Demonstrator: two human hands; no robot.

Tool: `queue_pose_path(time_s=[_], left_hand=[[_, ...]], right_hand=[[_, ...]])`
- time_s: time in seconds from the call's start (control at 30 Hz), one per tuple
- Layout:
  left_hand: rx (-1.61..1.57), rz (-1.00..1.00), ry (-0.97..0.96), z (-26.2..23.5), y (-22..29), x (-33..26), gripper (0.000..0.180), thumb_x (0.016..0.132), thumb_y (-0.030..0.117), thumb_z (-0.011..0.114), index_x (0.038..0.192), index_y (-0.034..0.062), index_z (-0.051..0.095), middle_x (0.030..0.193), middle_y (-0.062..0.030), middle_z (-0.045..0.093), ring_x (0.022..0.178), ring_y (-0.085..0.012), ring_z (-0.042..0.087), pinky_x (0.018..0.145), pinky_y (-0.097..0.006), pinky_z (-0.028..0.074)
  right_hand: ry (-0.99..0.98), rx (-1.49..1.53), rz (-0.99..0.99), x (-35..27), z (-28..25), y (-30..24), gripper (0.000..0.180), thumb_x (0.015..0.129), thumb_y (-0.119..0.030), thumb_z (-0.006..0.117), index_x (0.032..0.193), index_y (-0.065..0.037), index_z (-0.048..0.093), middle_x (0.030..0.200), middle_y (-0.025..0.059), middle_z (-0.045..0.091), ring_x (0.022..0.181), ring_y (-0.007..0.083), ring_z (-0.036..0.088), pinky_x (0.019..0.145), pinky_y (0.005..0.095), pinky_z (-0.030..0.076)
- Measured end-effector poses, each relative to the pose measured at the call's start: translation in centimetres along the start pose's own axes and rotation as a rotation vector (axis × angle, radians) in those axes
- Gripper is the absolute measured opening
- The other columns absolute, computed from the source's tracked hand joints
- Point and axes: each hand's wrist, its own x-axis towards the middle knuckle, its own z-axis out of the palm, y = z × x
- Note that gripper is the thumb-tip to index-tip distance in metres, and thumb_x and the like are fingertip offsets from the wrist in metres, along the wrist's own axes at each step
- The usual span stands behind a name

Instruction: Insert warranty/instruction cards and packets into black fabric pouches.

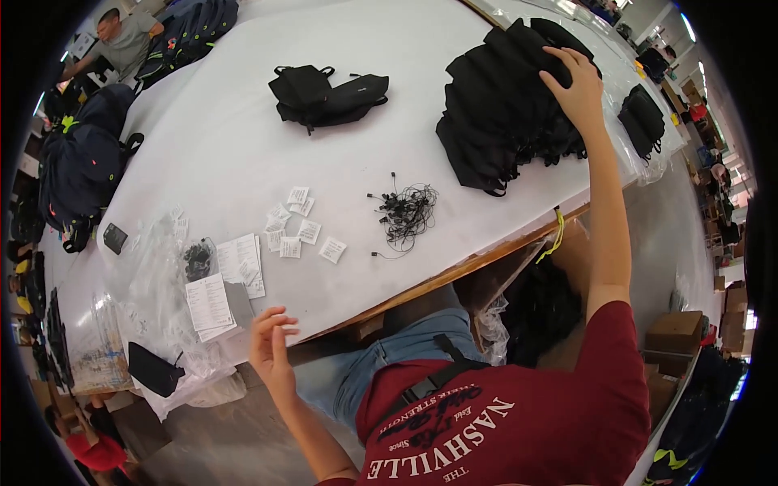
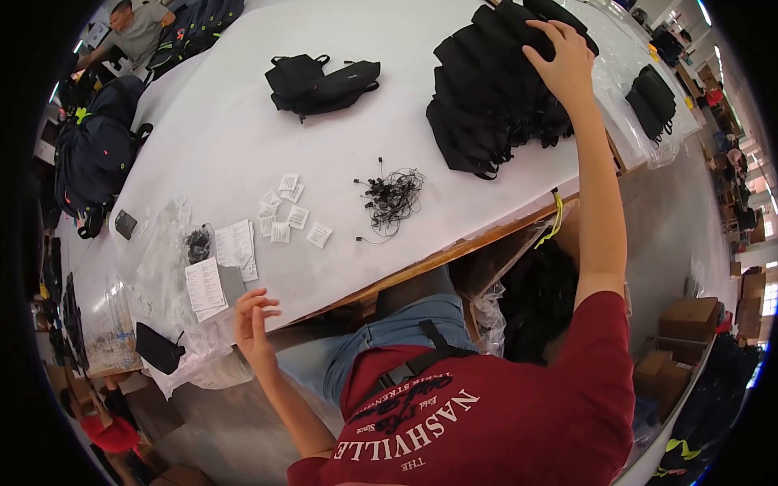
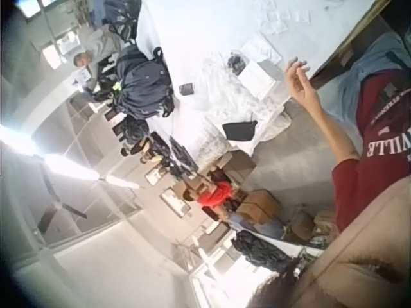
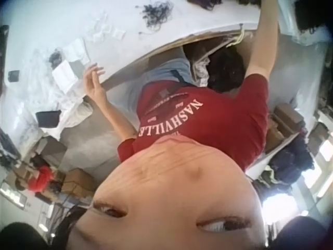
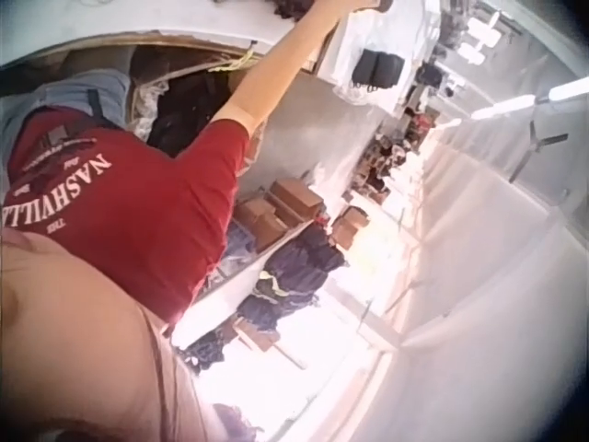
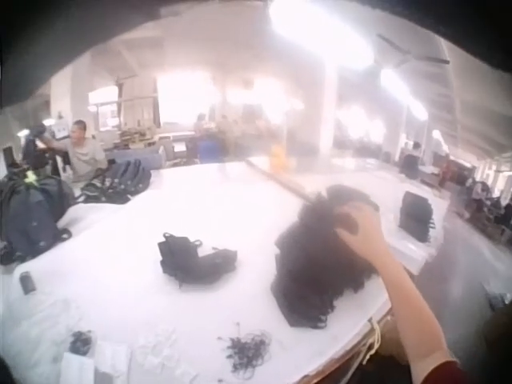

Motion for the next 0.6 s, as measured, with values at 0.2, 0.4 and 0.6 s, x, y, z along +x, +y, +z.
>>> queue_pose_path(time_s=[0.2, 0.4, 0.6], left_hand=[[0.088, 0.251, 0.413, -7.5, 1.5, 1.4, 0.02, 0.098, 0.012, 0.045, 0.1, -0.0024, 0.058, 0.101, -0.0116, 0.061, 0.091, -0.018, 0.058, 0.079, -0.03, 0.046], [1.023, 0.056, 0.546, -12.7, -1.0, 3.3, 0.057, 0.091, 0.039, 0.059, 0.129, -0.0022, 0.046, 0.118, -0.017, 0.051, 0.113, -0.0283, 0.045, 0.097, -0.04, 0.034], [1.106, -0.168, 0.462, -15.7, -5.0, 4.6, 0.071, 0.084, 0.051, 0.063, 0.131, 0.0003, 0.048, 0.113, -0.0188, 0.047, 0.112, -0.0329, 0.043, 0.099, -0.042, 0.032]], right_hand=[[-0.142, 0.514, 0.055, -4.4, -2.0, -10.8, 0.016, 0.08, -0.013, 0.067, 0.095, -0.014, 0.067, 0.086, 0.0044, 0.06, 0.078, 0.0199, 0.058, 0.072, 0.0314, 0.045], [-0.724, 0.702, 0.179, -14.5, 3.4, -17.2, 0.008, 0.078, -0.013, 0.067, 0.084, -0.01, 0.062, 0.075, 0.0033, 0.053, 0.064, 0.019, 0.055, 0.06, 0.0307, 0.045], [-0.696, 0.686, 0.083, -13.8, 5.1, -24.6, 0.011, 0.078, -0.015, 0.068, 0.085, -0.009, 0.061, 0.08, 0.0047, 0.054, 0.072, 0.0204, 0.057, 0.064, 0.0326, 0.047]])
